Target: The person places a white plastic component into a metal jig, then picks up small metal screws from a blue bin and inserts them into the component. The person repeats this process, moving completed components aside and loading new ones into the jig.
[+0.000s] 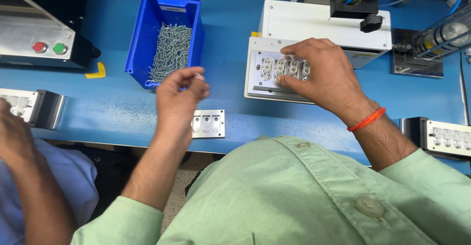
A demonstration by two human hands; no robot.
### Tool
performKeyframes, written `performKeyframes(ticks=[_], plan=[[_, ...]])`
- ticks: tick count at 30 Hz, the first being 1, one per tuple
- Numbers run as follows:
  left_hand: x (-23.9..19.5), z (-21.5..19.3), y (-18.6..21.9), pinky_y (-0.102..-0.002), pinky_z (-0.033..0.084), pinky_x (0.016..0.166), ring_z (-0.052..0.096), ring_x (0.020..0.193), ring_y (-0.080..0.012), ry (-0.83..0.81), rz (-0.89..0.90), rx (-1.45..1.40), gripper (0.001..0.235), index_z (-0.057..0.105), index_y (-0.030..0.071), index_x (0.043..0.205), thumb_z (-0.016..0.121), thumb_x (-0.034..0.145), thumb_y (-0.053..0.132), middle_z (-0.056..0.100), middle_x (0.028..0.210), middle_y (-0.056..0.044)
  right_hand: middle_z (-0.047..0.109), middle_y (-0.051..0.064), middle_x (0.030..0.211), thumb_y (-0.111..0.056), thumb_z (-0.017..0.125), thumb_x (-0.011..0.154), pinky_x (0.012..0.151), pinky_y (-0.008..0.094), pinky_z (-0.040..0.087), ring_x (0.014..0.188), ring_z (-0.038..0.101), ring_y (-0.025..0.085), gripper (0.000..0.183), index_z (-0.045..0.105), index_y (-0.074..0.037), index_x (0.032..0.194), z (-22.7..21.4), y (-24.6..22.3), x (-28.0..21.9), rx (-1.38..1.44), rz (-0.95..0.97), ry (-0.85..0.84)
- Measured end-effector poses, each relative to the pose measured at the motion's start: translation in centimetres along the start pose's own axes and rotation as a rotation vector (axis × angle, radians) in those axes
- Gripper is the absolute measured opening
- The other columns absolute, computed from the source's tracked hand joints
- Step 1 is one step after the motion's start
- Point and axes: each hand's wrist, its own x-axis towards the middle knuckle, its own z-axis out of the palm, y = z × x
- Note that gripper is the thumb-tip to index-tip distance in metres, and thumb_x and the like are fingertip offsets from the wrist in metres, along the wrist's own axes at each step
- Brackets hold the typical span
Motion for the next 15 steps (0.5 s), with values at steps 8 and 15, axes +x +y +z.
performKeyframes(ticks=[8,15], plan=[[8.0,-5.2,-2.4,-0.023,0.053,0.066,0.064,0.081,-0.0089,0.249,0.293,0.322,0.019,0.069,0.004,0.117,0.064,0.099,0.001,0.071,0.097,-0.003,0.059,0.016,0.135,-0.045,0.093,0.063,0.106,0.048,0.041,0.126,0.054,0.034,0.092,0.06,-0.004,0.138,0.3,1.6,-0.9,-0.117,0.013,-0.135],[17.2,-6.6,-5.6,-0.025,0.054,0.063,0.067,0.076,-0.0111,0.11,0.104,0.412,0.022,0.071,0.003,0.113,0.071,0.091,0.002,0.073,0.093,-0.005,0.06,0.016,0.128,-0.042,0.095,0.059,0.1,0.041,0.051,0.118,0.06,0.032,0.097,0.058,-0.001,0.139,0.0,2.5,1.2,-0.106,0.004,-0.292]])
